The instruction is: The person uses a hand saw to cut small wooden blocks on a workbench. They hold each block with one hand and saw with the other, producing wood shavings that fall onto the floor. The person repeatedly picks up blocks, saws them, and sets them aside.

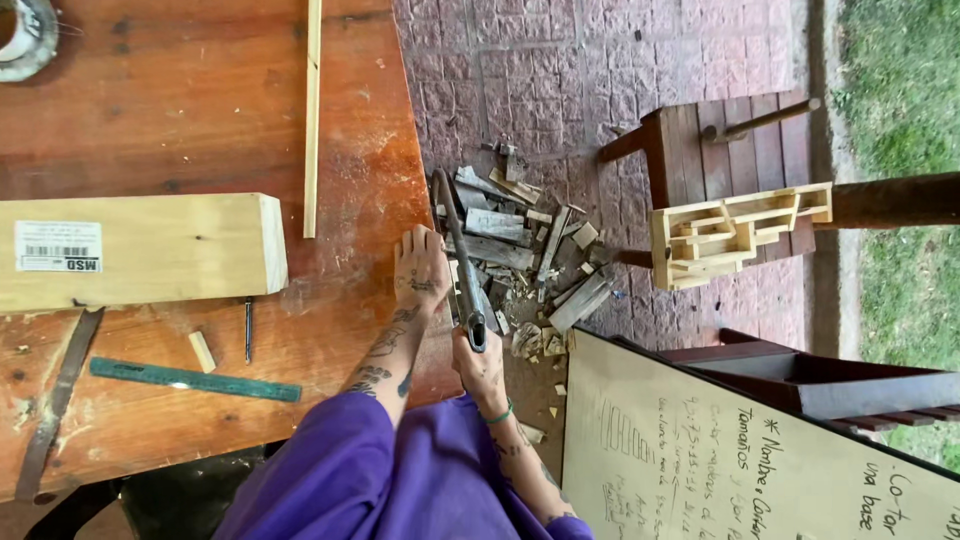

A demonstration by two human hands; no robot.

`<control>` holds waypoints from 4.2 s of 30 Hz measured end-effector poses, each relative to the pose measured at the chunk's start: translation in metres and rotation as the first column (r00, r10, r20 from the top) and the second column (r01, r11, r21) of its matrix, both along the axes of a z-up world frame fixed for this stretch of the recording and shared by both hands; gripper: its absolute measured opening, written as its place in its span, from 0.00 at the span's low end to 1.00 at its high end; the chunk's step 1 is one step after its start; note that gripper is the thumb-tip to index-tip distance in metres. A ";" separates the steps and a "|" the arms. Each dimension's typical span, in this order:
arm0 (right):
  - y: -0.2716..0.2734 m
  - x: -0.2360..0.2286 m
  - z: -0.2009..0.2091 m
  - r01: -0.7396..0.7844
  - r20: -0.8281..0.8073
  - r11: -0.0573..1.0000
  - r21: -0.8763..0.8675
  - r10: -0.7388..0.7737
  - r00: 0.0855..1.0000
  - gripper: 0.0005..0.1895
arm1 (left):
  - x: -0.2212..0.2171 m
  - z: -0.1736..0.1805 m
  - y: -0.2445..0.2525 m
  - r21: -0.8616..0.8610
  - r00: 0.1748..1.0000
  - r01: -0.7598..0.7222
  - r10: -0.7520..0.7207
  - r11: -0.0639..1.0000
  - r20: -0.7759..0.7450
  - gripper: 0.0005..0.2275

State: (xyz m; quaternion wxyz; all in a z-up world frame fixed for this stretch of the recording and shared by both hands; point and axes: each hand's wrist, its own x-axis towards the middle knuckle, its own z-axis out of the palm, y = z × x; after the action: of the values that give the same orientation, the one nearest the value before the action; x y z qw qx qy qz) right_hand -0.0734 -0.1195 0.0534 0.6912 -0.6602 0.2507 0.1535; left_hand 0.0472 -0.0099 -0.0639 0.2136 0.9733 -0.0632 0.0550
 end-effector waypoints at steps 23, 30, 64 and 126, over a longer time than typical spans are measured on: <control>-0.011 -0.016 -0.005 -0.283 -0.165 0.881 -0.380 0.237 0.958 0.16 | 0.004 0.005 -0.001 0.103 0.985 -0.080 0.094 0.991 -0.143 0.07; -0.027 -0.021 0.089 -0.080 -0.432 0.954 -0.290 -0.056 0.900 0.13 | 0.001 0.011 -0.005 0.150 0.928 -0.068 0.118 0.986 -0.354 0.03; -0.043 -0.030 0.093 -0.112 -0.324 0.960 -0.255 0.024 0.946 0.12 | -0.004 0.007 -0.009 0.099 0.985 -0.132 0.141 0.986 -0.100 0.07; 0.015 0.073 -0.023 0.040 -0.152 0.998 -0.041 -0.045 0.987 0.16 | 0.035 0.026 -0.002 0.041 0.946 -0.324 0.324 0.945 0.007 0.03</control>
State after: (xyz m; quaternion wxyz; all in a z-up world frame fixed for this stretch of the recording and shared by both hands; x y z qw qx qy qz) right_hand 0.0001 -0.1043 0.0306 0.6604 -0.6539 0.3198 0.1841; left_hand 0.0826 -0.0116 -0.0383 0.1813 0.9747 0.0964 0.0880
